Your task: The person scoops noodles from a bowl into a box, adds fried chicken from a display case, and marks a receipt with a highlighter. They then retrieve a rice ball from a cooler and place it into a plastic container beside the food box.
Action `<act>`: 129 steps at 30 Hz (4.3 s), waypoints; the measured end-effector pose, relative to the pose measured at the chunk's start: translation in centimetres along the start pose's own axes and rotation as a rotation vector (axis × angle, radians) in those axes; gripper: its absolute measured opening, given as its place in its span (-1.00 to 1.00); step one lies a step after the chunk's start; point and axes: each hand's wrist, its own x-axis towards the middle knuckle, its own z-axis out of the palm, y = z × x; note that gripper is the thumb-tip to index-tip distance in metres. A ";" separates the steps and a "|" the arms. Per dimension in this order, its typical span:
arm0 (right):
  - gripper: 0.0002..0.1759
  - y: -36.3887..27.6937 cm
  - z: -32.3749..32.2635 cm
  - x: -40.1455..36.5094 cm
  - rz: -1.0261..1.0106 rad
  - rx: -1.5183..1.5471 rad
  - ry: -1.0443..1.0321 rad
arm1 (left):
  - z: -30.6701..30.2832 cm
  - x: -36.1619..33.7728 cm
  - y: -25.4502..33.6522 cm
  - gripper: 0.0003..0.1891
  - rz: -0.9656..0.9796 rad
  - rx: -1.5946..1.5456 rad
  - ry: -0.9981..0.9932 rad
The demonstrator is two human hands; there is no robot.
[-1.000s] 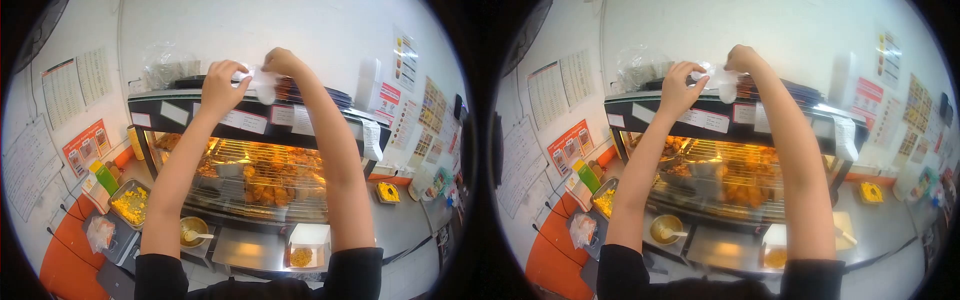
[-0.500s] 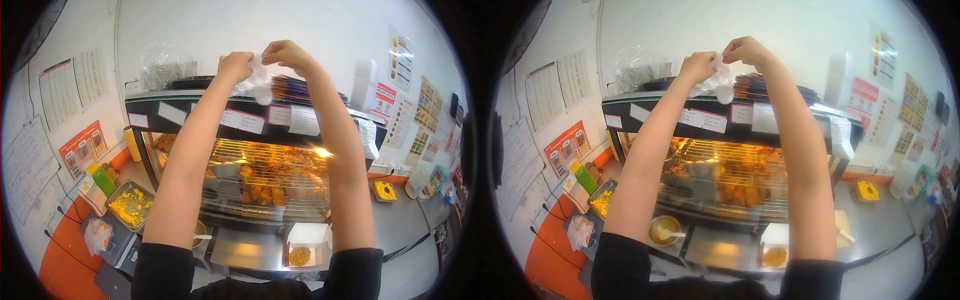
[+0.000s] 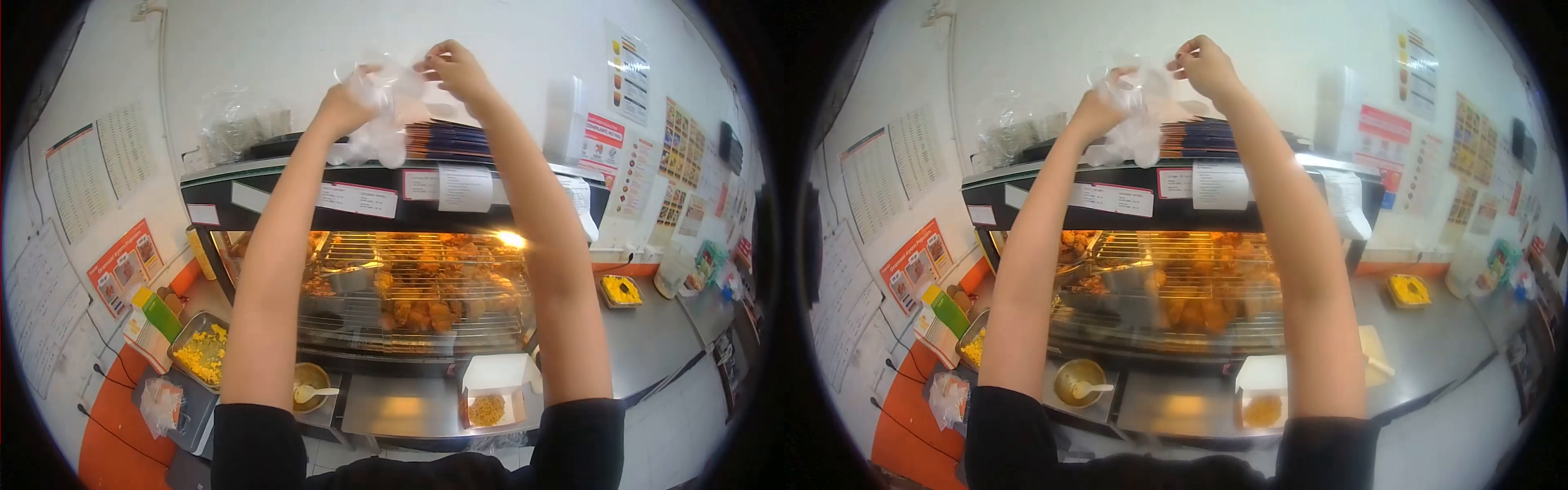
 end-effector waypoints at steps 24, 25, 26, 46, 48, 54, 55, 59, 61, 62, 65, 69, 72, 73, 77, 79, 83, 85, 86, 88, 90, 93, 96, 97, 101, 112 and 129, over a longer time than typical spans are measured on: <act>-0.89 1.7 0.3 -6.1 -0.368 -0.727 0.280 | -12.0 6.3 -2.7 -0.50 -0.152 0.024 0.958; -0.89 1.6 -0.6 -4.8 -0.388 -0.608 0.452 | -13.1 5.8 -2.8 -0.47 -0.031 -0.067 1.118; -0.88 1.8 -1.1 -3.6 -0.409 -0.486 0.621 | -14.1 4.2 -2.1 -0.52 0.088 -0.022 1.180; -0.34 1.2 6.4 -31.2 -0.129 -0.018 -0.623 | -2.2 -31.5 11.3 -0.77 -0.330 -0.613 -0.133; -0.60 5.1 6.9 -34.8 0.011 0.018 -0.519 | -0.5 -32.9 10.8 -0.69 -0.434 -0.826 -0.105; -0.69 6.8 4.4 -40.2 0.836 0.557 -0.243 | 6.2 -34.4 11.9 -0.35 -0.666 -1.939 0.162; -0.69 6.9 3.9 -40.5 0.838 0.553 -0.239 | 7.4 -35.2 13.5 -0.35 -0.695 -1.959 0.103; -0.70 7.7 3.1 -42.1 0.953 0.431 -0.384 | 11.0 -38.4 12.6 -0.51 -0.866 -1.558 -0.138; -0.71 8.2 3.0 -42.7 0.851 0.412 -0.330 | 12.2 -39.9 9.6 -0.70 -1.077 -1.660 -0.199; -0.72 8.4 2.7 -42.7 0.832 0.358 -0.246 | 12.4 -39.9 9.8 -0.85 -1.143 -1.620 -0.070; -0.73 9.4 2.0 -43.7 0.919 0.348 -0.134 | 11.6 -39.5 10.8 -0.89 -1.431 -1.735 0.071; -0.74 8.8 2.8 -43.8 0.825 0.105 -0.087 | 12.8 -42.4 11.7 -0.88 -1.437 -1.586 0.033; -0.68 9.5 3.9 -45.2 0.829 0.467 -0.085 | 12.6 -42.4 12.6 -0.84 -1.191 -1.295 -0.203; -0.67 9.9 4.4 -45.7 0.837 0.708 -0.087 | 12.7 -42.4 12.5 -0.84 -1.194 -1.295 -0.205; -0.71 10.5 3.9 -45.8 1.022 0.419 -0.412 | 12.6 -42.8 11.4 -0.88 -1.195 -1.387 -0.242; -0.74 10.9 3.4 -45.9 0.880 0.437 -0.196 | 12.4 -42.8 11.2 -0.91 -1.230 -1.451 -0.261; -0.68 11.2 1.3 -45.5 0.882 0.449 -0.175 | 12.6 -43.5 10.5 -0.93 -1.343 -1.561 -0.282; -0.68 10.1 0.9 -44.7 0.951 0.411 -0.077 | 13.1 -44.3 10.3 -0.92 -1.316 -1.593 -0.280; -0.67 9.7 0.8 -44.5 1.019 0.374 0.015 | 13.4 -44.5 10.4 -0.95 -1.318 -1.563 -0.259; -0.66 9.4 1.4 -44.6 0.833 0.198 0.287 | 13.9 -44.6 10.3 -0.96 -1.321 -1.529 -0.235; -0.72 7.3 1.6 -43.3 0.514 -0.010 0.648 | 14.1 -44.4 10.3 -0.94 -1.264 -1.541 -0.223; -0.81 5.8 0.7 -44.4 0.334 -0.104 0.321 | 13.5 -43.0 11.8 -0.88 -1.343 -1.408 -0.238; -0.81 5.3 3.2 -45.2 0.619 -0.012 -0.349 | 13.8 -42.8 12.9 -0.87 -1.181 -1.333 -0.268; -0.81 5.2 4.2 -45.8 0.624 -0.011 -0.348 | 13.6 -42.8 13.5 -0.87 -1.184 -1.333 -0.272; -0.77 6.0 6.5 -48.0 0.731 0.076 -0.374 | 13.2 -42.1 15.2 -0.83 -1.076 -1.325 -0.388; -0.82 7.0 5.0 -47.8 0.685 -0.107 -0.283 | 12.4 -41.3 11.2 -0.84 -0.674 -0.626 -0.515; -0.84 8.5 4.5 -49.8 0.624 -0.335 -0.362 | 15.4 -42.0 15.4 -0.86 -0.582 -0.805 -0.245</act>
